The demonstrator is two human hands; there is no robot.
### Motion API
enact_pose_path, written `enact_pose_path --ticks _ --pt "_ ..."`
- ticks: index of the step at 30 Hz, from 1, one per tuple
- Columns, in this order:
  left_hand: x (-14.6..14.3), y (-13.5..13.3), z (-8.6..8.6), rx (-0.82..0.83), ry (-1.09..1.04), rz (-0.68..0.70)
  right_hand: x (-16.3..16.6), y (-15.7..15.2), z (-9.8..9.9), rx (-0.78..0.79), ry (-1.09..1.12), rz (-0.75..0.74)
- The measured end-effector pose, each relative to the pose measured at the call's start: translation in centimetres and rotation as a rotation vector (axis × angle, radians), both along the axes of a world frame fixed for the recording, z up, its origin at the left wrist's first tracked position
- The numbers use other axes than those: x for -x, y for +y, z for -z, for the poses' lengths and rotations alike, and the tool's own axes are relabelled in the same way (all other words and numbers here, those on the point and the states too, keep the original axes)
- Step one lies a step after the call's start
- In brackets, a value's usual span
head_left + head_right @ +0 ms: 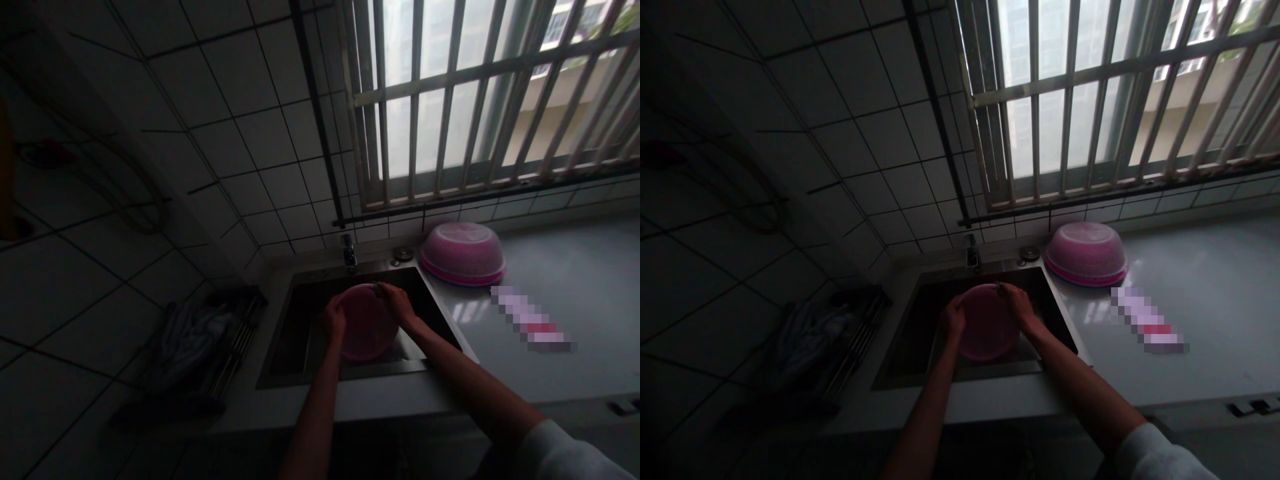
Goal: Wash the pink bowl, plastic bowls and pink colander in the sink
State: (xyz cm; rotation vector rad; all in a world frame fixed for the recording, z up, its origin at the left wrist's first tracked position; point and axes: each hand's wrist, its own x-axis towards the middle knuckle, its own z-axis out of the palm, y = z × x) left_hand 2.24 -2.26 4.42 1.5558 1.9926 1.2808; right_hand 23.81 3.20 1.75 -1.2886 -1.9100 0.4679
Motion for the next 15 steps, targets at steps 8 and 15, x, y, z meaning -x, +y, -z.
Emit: enact_pose_path --ticks 8,15 --pt "-0.5 0.1 0.4 -0.001 0.006 0.117 1.7 -0.3 0.0 -0.069 -0.009 -0.154" --pt "0.8 0.8 0.4 -0.099 -0.176 -0.099 -2.1 1.5 0.9 0.058 0.152 0.168"
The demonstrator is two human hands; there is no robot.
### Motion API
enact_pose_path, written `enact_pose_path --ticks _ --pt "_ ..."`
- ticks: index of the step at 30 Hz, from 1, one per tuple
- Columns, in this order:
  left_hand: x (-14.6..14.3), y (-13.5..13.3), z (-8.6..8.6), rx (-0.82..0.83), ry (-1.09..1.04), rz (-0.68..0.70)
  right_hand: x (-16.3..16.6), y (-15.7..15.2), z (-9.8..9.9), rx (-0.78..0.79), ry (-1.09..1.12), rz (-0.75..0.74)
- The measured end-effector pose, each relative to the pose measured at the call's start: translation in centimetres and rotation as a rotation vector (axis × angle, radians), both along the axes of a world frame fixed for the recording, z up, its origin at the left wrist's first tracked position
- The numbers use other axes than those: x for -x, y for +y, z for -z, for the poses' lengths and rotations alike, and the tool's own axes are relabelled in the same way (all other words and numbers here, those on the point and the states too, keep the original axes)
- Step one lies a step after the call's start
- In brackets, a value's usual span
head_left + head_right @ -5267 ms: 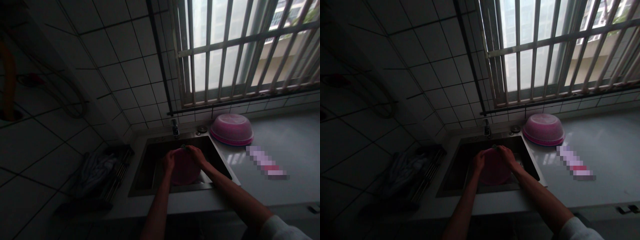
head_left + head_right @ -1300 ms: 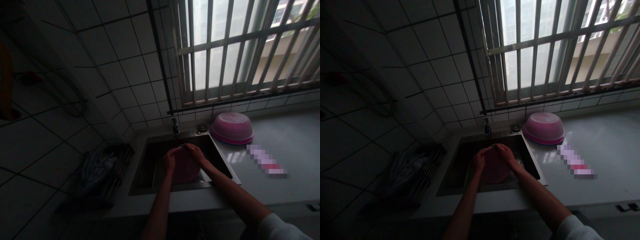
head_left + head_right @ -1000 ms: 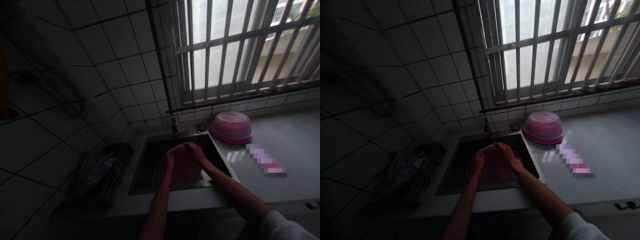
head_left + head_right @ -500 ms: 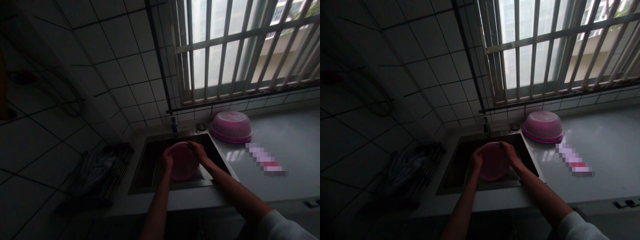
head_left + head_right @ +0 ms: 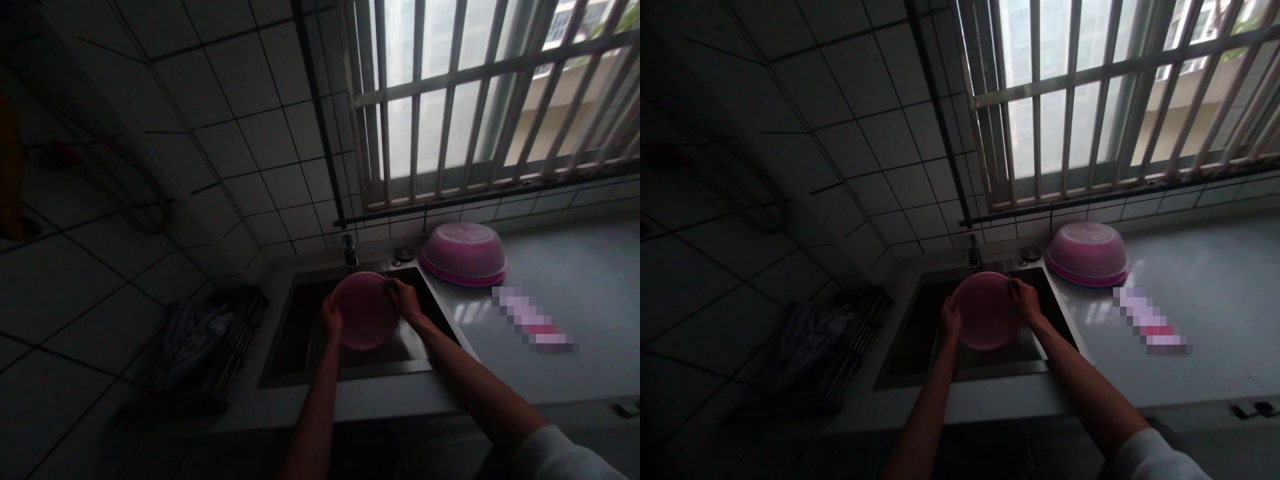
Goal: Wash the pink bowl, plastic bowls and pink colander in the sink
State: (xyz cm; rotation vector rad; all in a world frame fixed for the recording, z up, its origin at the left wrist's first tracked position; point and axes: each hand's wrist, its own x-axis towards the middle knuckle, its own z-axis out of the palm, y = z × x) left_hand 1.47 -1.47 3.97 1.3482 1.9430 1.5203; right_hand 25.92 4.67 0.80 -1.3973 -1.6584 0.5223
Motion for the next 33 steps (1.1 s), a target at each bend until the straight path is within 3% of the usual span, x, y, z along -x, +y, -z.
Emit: enact_pose_path --ticks 3,5,8,11,14,20,25,28,31,33 --pt "-0.1 -0.3 0.0 0.092 0.156 -0.050 0.3 -0.2 0.0 -0.034 -0.016 -0.046" --pt "-0.4 -0.6 -0.1 0.071 0.278 -0.073 1.4 -0.7 -0.3 -0.061 -0.058 -0.112" --pt "-1.1 -0.8 -0.4 -0.017 0.380 0.042 3.5 -1.8 -0.9 -0.112 -0.170 -0.290" --pt "-1.6 -0.9 -0.6 0.067 0.331 0.179 4.8 -2.5 -1.3 -0.166 -0.214 -0.446" --pt "-1.3 -0.8 -0.6 0.139 0.174 0.124 4.2 -2.1 -1.4 -0.158 -0.135 -0.383" --pt "0.4 -0.3 -0.6 0.051 -0.060 -0.104 0.7 0.0 -0.1 0.017 0.114 -0.090" --pt "-0.6 -1.0 -1.5 -0.164 0.231 -0.130 0.5 0.3 0.7 0.056 0.074 -0.013" --pt "-1.3 -1.1 -1.3 -0.135 0.279 -0.079 1.0 0.0 0.5 0.050 0.053 -0.047" --pt "-1.5 -0.3 -0.6 0.031 0.111 0.093 1.7 -0.7 -0.2 -0.004 0.061 -0.179" --pt "-1.2 0.3 -0.1 0.076 -0.009 0.129 2.3 -1.5 -0.9 -0.055 0.020 -0.299"
